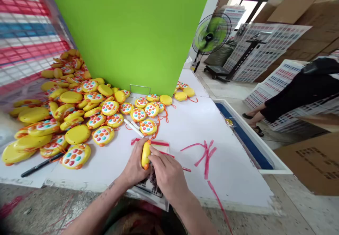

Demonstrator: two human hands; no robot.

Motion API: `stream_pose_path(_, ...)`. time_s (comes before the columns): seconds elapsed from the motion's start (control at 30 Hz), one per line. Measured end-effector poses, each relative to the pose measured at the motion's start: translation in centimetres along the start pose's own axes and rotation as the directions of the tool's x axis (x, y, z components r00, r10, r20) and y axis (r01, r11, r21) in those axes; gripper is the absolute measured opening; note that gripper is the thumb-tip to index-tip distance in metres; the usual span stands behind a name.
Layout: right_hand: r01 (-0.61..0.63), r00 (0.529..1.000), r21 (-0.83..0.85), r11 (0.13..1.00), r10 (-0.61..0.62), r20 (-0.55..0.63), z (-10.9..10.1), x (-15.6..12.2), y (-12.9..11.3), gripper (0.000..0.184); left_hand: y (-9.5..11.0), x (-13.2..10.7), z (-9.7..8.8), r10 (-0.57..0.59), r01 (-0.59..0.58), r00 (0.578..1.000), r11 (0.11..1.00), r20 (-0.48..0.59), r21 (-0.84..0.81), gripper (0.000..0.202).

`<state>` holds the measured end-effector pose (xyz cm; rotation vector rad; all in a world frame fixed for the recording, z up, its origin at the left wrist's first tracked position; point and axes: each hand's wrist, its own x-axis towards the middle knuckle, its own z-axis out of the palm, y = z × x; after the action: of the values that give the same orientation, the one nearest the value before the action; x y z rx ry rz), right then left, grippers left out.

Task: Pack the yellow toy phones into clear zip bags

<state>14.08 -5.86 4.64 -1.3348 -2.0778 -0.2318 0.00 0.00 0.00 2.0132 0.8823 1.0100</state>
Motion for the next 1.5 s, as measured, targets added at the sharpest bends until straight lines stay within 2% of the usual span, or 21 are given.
stream_pose_path(0.33,0.037,0.999,-0.061,0.997,-0.037,-0.004,0.11,-0.02,-0.31,0.025,0.08,-0.05,-0.03,-0.001,0.0,1.0,1.0,-0.015,-0.01,0.079)
stream_pose_path(0.73,0.071,0.996,-0.128,0.989,-0.063,0.065,-0.24,0.22,-0.37,0.027,-0.15,0.01,0.01,0.003,-0.003,1.0,0.999,-0.01,-0.035,0.083)
stream_pose_path(1.5,0.079,0.996,-0.134,0.988,-0.072,0.058,-0.17,0.7,-0.42,0.029,-0.07,0.12,0.06,-0.009,0.007,0.999,0.999,-0.046,-0.04,0.083)
